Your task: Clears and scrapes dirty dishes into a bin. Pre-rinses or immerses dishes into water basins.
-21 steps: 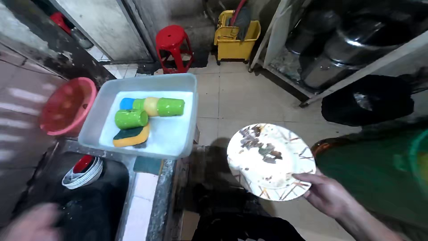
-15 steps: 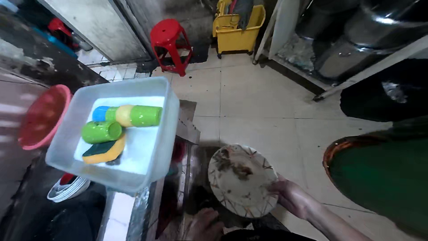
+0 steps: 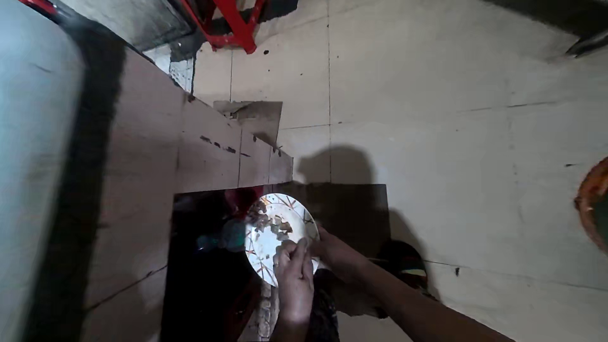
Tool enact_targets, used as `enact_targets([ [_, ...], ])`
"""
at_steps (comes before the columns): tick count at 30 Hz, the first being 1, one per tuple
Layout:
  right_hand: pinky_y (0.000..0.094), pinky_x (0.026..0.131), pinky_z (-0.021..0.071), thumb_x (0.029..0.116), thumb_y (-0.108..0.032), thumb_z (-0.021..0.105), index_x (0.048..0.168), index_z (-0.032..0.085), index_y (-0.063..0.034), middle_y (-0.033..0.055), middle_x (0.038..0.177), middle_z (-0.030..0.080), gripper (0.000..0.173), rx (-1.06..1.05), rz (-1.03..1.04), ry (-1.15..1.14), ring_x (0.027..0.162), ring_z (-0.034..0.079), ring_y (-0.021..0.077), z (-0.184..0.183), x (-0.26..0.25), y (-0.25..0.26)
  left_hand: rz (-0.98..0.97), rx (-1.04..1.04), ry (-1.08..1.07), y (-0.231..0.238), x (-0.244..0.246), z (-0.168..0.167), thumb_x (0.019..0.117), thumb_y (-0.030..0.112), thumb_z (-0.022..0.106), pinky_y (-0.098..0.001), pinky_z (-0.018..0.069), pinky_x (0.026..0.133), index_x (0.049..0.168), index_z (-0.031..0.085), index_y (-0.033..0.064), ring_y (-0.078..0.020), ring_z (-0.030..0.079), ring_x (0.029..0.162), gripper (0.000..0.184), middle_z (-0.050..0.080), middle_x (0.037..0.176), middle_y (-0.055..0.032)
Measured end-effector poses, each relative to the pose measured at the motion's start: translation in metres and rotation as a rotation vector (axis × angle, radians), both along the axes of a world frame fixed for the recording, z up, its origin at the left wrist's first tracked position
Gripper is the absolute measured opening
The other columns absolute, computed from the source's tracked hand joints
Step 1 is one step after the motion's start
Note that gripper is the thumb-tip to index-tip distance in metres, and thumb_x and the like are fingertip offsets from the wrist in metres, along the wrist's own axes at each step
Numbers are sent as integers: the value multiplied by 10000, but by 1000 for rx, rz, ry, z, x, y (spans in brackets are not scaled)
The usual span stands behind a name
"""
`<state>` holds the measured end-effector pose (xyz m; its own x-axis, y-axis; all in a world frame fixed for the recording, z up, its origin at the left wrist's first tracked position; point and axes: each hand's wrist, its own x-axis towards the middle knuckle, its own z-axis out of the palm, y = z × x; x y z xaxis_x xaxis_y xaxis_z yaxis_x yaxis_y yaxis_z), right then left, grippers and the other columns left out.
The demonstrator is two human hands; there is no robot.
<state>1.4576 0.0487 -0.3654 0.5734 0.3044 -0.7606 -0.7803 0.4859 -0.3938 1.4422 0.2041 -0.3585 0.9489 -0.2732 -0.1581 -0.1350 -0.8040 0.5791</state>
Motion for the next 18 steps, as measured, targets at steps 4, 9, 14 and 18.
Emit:
enact_targets([
  [4,420,792,604,942,43,554,1493,372,-100,158,1188,635,598,52,-69,69,986,687,242,-38,25,25,21,41,48,21,33,-36,985,258,632,-495,504,962,1265,741,108,-292,609,1094,336,678,1117,-128],
  [9,423,797,596,930,75,532,1500,370,-129,158,1196,629,627,84,-16,70,1003,682,247,-61,42,41,50,106,-2,31,68,-66,945,57,528,-540,485,958,1281,728,86,-346,598,1088,392,667,1106,-172],
  [14,440,835,585,925,101,529,1536,324,-142,183,1280,578,688,69,78,135,1069,653,274,-60,51,45,75,264,92,33,92,-77,1001,45,536,-563,475,1022,1365,662,70,-393,589,1197,387,640,1272,-216],
  [18,455,853,578,914,86,547,1561,299,-166,183,1314,560,737,85,78,138,1108,637,293,-66,52,46,89,380,30,48,119,-88,1024,50,539,-566,524,992,1384,645,81,-410,621,1210,377,602,1374,-229],
])
